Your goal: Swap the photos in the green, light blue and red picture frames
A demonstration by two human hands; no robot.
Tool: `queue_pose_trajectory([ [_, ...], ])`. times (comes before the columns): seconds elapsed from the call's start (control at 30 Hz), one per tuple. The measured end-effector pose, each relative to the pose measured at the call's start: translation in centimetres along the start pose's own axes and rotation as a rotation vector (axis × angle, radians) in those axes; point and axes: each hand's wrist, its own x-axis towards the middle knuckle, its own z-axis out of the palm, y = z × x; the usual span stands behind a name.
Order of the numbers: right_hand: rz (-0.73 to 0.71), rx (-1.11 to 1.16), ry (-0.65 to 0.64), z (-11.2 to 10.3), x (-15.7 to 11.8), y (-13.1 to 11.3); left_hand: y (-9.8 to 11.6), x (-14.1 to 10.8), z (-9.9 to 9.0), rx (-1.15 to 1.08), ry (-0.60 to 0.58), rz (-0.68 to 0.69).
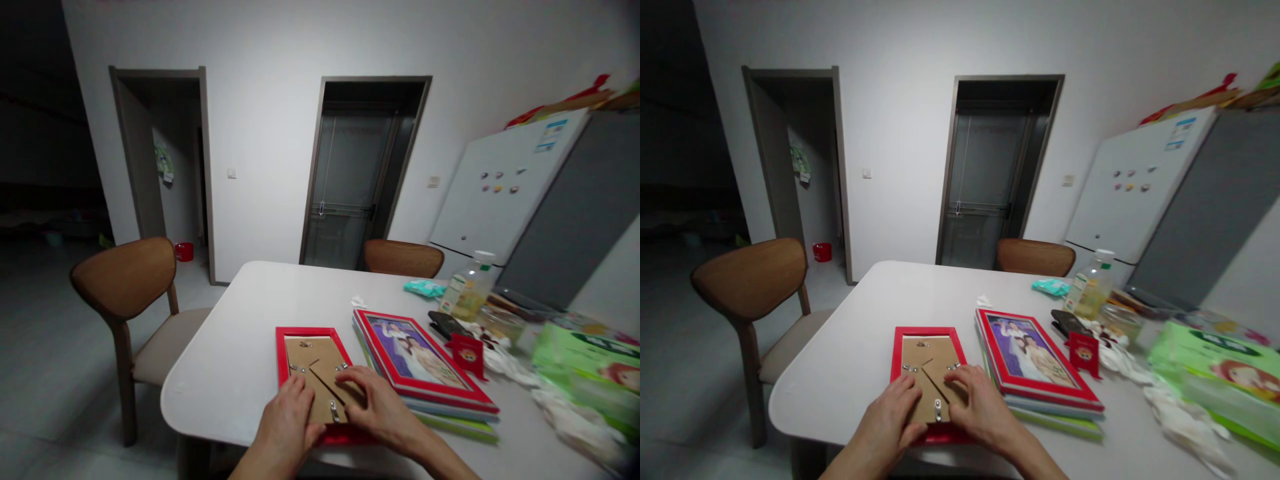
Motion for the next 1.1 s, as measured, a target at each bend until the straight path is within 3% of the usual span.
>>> queue_pose_trajectory([
  [0.33,-0.029,-0.074,0.070,1.9,1.1,0.6,-1.3,1.1,1.3,0.045,0.053,0.016],
  [0.53,-0.007,-0.117,0.101,3.5,1.7,0.4,-1.3,1.0,1.7,0.044,0.051,0.105],
  [0.77,-0.059,-0.190,0.004,2.8,1.9,0.8,-1.3,0.3,1.2,-0.023,0.045,0.064],
  [0.93,-0.015,-0.238,0.096,2.4,2.7,0.8,-1.6,-0.3,0.9,-0.070,0.026,0.082],
  [1.1,0.006,-0.364,0.089,2.5,3.7,1.0,-2.2,-0.2,1.4,-0.077,0.045,0.087],
])
